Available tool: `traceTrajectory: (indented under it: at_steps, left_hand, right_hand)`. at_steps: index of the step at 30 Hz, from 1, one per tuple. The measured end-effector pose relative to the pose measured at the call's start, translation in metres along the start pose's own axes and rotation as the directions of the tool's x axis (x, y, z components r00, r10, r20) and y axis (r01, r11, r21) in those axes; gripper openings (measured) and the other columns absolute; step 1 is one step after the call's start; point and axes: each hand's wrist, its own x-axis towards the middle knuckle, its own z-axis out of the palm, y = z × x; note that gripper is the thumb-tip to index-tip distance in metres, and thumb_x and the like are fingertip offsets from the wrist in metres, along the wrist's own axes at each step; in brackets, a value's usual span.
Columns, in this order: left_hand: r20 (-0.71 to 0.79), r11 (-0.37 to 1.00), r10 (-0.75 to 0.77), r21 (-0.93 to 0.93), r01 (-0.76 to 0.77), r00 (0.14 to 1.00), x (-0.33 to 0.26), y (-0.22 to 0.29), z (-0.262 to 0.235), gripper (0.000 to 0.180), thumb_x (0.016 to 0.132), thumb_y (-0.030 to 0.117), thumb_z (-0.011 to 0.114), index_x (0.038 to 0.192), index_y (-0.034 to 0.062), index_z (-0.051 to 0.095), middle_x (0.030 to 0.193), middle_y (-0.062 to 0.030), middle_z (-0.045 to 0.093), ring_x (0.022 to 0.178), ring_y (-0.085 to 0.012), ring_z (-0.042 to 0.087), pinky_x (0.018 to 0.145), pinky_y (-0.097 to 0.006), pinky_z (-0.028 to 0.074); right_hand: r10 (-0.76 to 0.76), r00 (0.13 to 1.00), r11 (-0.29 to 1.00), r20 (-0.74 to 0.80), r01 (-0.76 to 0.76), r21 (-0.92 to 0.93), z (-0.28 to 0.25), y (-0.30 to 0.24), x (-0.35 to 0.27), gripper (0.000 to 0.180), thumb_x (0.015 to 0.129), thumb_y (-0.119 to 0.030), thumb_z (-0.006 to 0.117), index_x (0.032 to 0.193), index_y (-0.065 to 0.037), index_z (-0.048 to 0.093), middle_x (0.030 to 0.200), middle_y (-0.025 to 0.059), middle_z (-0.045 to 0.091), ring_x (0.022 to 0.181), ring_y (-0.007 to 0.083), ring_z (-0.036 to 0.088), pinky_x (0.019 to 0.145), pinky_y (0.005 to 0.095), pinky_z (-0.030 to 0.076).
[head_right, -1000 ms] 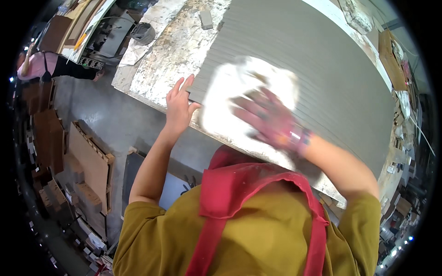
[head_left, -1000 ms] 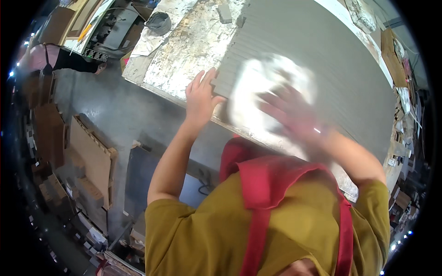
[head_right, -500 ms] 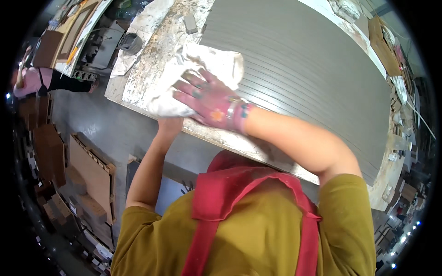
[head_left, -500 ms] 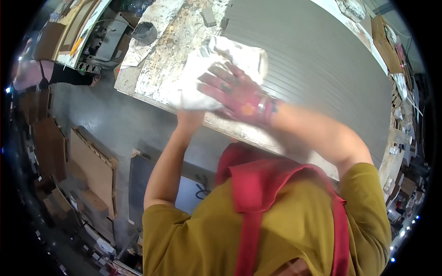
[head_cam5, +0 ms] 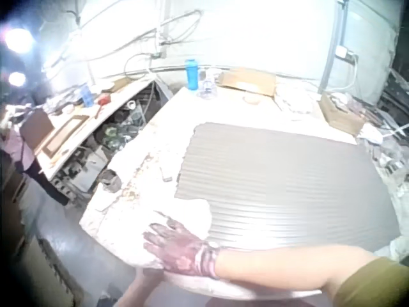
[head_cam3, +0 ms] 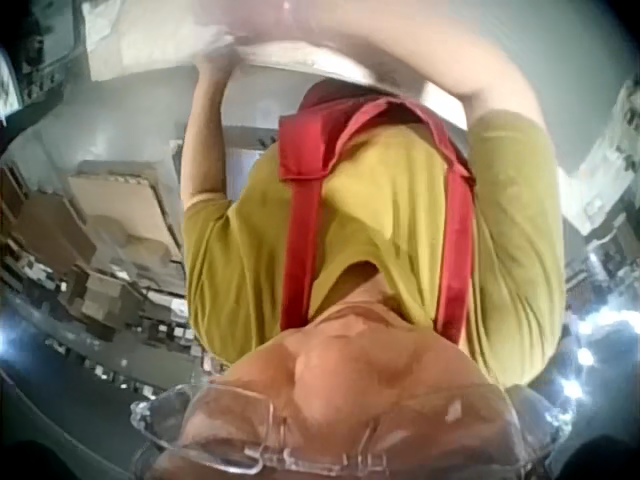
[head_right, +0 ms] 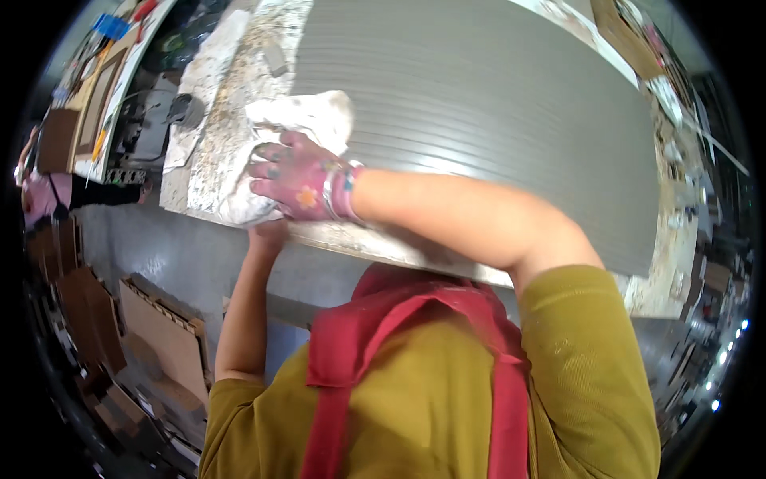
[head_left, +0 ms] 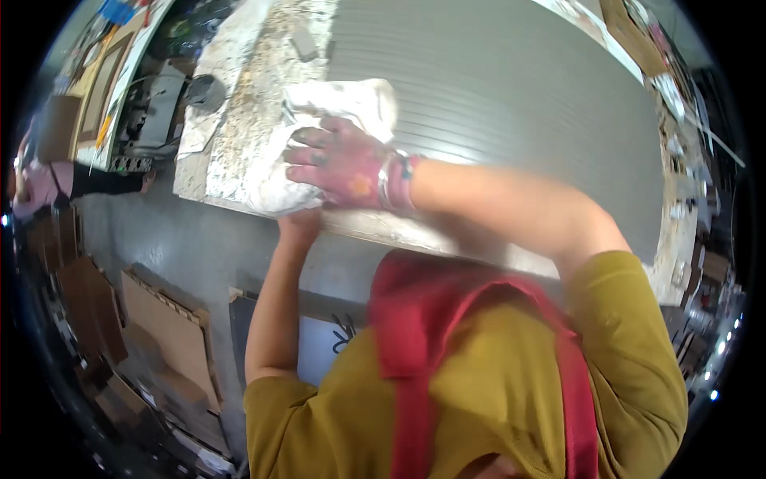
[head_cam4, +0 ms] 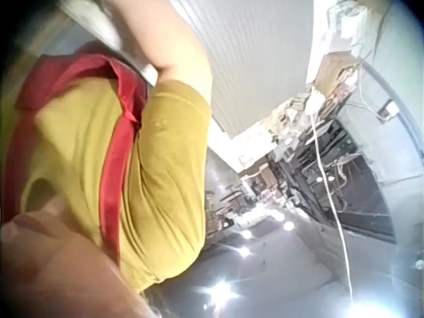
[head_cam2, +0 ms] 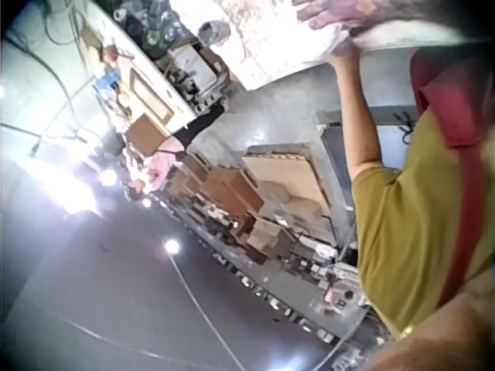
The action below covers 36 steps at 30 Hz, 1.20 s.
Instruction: The person cleans a large slatted furniture panel by applying liquid from a bottle onto a cloth and wiping down the entire surface, including the edges and the slatted sections.
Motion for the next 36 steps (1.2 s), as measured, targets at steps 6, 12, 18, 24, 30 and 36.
traceTrajectory:
  at_steps: [6,12,18,24,30,36]
  left_hand:
    - [0.149,0.977,-0.031,0.215,-0.002,0.988,0.008,0.026,-0.019,0.1,0.059,0.016,0.085,0.142,0.0011,0.03,0.139,-0.019,0.044,0.126,-0.034,0.043,0.103,-0.043,0.031]
    - [0.129,0.956,0.045,0.282,-0.081,0.991,0.011,0.021,-0.008,0.088,0.059,0.014,0.084,0.134,0.003,0.041,0.133,-0.0161,0.049,0.122,-0.0341,0.046,0.101,-0.042,0.032]
    - [0.116,0.99,-0.105,0.111,0.092,0.988,0.02,0.037,-0.005,0.051,0.061,0.013,0.076,0.108,0.0044,0.058,0.103,-0.0129,0.06,0.106,-0.0342,0.053,0.093,-0.045,0.036]
    - [0.286,0.873,-0.474,0.274,0.404,0.833,0.0,0.004,-0.014,0.04,0.081,0.017,0.064,0.115,-0.0036,0.059,0.116,-0.0176,0.062,0.101,-0.0302,0.059,0.09,-0.043,0.045]
    - [0.165,0.984,-0.159,0.107,0.142,0.973,0.002,-0.001,-0.002,0.05,0.078,0.006,0.062,0.124,-0.0081,0.049,0.124,-0.0227,0.051,0.117,-0.0307,0.048,0.099,-0.039,0.038]
    - [0.105,0.943,-0.317,0.145,0.301,0.943,-0.02,-0.031,-0.012,0.08,0.069,0.005,0.069,0.138,-0.0072,0.031,0.138,-0.0248,0.033,0.127,-0.0365,0.036,0.106,-0.042,0.031]
  right_hand:
    - [0.108,0.993,0.971,-0.045,-0.095,0.221,-0.058,0.086,-0.13,0.048,0.07,-0.012,0.066,0.117,-0.015,0.059,0.121,0.0118,0.055,0.111,0.0344,0.053,0.091,0.0449,0.046]
    - [0.702,0.712,0.712,0.003,-0.702,-0.013,-0.125,0.037,-0.338,0.044,0.075,-0.004,0.057,0.119,-0.007,0.055,0.117,0.0159,0.052,0.107,0.0353,0.053,0.094,0.0427,0.043]
    - [0.422,0.906,0.892,-0.028,-0.41,0.192,-0.041,0.014,-0.205,0.037,0.064,-0.007,0.063,0.1,-0.008,0.057,0.093,0.0127,0.058,0.084,0.0321,0.057,0.074,0.0414,0.047]
    - [0.299,0.953,0.912,-0.046,-0.271,0.309,0.029,0.0,0.014,0.016,0.08,-0.023,0.058,0.09,-0.012,0.06,0.101,0.007,0.061,0.092,0.028,0.06,0.079,0.0427,0.049]
    - [0.495,0.842,0.811,-0.214,-0.36,0.462,0.06,0.003,-0.146,0.021,0.085,-0.025,0.056,0.102,-0.013,0.061,0.098,0.0118,0.062,0.095,0.0268,0.06,0.08,0.0411,0.049]
    - [0.758,0.652,0.641,-0.028,-0.752,-0.156,-0.099,-0.023,-0.392,0.045,0.061,-0.006,0.061,0.107,-0.006,0.059,0.099,0.0115,0.057,0.093,0.0336,0.055,0.082,0.0438,0.045]
